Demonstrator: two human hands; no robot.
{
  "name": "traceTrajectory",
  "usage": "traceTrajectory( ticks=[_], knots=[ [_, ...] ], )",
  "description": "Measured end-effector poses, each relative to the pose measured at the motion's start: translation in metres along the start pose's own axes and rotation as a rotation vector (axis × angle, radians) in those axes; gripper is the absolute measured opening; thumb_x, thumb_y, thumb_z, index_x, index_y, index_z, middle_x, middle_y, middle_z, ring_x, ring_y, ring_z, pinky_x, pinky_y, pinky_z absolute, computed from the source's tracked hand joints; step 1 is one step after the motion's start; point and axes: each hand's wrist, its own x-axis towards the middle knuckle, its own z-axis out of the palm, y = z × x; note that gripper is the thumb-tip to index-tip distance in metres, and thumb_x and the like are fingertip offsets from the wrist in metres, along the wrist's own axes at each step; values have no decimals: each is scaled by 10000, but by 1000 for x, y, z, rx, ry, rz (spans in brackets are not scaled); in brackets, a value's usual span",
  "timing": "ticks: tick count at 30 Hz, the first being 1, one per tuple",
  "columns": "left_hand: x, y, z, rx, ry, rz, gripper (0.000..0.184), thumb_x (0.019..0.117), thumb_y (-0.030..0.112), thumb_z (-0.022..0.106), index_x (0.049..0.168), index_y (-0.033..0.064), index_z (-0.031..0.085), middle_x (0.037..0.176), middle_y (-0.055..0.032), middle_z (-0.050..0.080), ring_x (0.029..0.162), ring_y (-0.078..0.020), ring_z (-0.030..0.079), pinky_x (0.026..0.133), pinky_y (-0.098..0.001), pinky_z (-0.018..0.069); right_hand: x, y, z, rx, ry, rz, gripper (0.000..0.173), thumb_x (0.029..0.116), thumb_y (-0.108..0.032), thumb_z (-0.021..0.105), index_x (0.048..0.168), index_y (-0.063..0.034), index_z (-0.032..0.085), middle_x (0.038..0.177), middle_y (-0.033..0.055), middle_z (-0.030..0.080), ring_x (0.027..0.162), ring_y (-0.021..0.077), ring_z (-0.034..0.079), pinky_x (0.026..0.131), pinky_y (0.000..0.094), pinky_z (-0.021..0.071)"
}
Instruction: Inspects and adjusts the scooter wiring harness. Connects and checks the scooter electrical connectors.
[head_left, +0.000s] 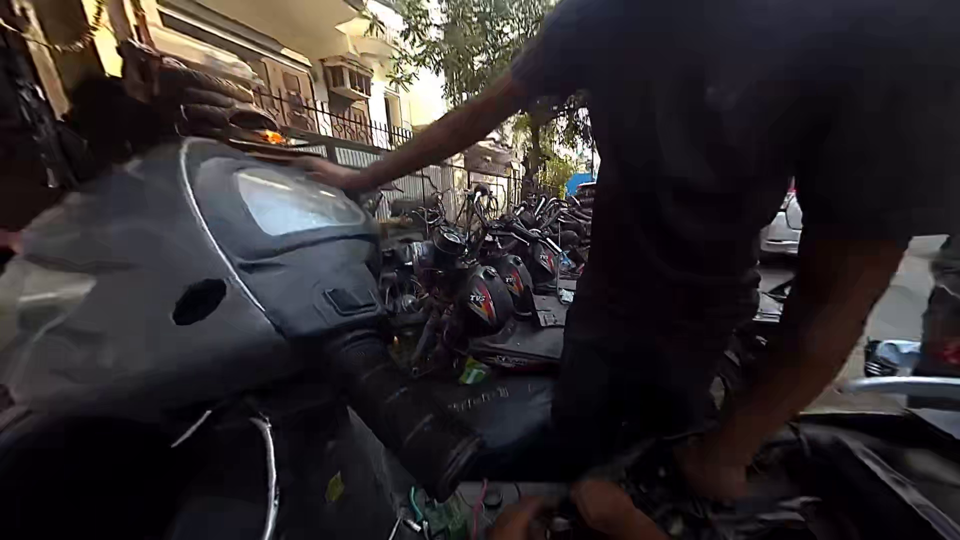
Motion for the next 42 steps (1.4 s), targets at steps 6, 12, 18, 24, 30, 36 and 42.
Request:
traceTrajectory(
  ticks=[6, 12, 18, 24, 30, 36, 42],
  knots=[
    [37, -22, 17, 54, -241, -84, 365, 1010, 263, 620, 1359, 158, 646, 1281, -94, 694, 1100, -264, 707, 993, -540, 562, 26, 15, 9, 14, -104, 88, 314, 962, -249, 658, 1189, -33, 682, 1251, 242, 668, 1175, 460, 635, 944, 704, 504],
    [49, -9, 13, 134, -263, -85, 377, 1005, 297, 597, 1315, 91, 661, 1289, -179, 679, 1232, -369, 631, 1058, -617, 463, 27, 10, -3, 18, -149, 81, 346, 992, -233, 586, 1265, -30, 651, 1320, 257, 645, 1250, 470, 604, 986, 706, 471],
    [61, -49, 10, 205, -366, -36, 340, 970, 235, 668, 1297, 141, 675, 1259, -120, 698, 1208, -332, 647, 1030, -624, 494, 38, 17, 10, -15, -122, 80, 353, 949, -221, 614, 1257, -53, 655, 1291, 259, 656, 1226, 485, 609, 964, 739, 459],
    [61, -63, 0, 157, -365, -26, 275, 1025, 231, 596, 1258, 124, 697, 1199, -110, 719, 1136, -296, 680, 1017, -586, 514, 32, 12, -7, -72, -162, 43, 316, 972, -178, 582, 1255, -56, 648, 1268, 241, 670, 1208, 450, 630, 969, 696, 476],
    [65, -67, -7, 111, -368, -27, 286, 1027, 226, 605, 1282, 129, 693, 1226, -96, 713, 1161, -270, 672, 1046, -555, 503, 34, 24, -7, 56, -149, 33, 284, 1023, -234, 536, 1223, -104, 689, 1242, 174, 692, 1208, 366, 640, 1019, 624, 479],
    [66, -84, -7, 75, -357, -90, 262, 1008, 249, 644, 1235, 141, 719, 1163, -65, 734, 1052, -229, 702, 982, -509, 543, 38, 49, -4, 254, -12, 53, 203, 1024, -285, 585, 1054, -159, 741, 1019, 31, 742, 997, 212, 700, 928, 520, 554],
    [66, -81, -4, 89, -353, -107, 249, 1010, 240, 639, 1223, 140, 719, 1137, -65, 735, 1037, -215, 702, 977, -490, 544, 35, 46, -17, 288, 129, 70, 177, 1032, -268, 589, 985, -178, 735, 889, 22, 718, 859, 197, 695, 799, 502, 569]
  ],
)
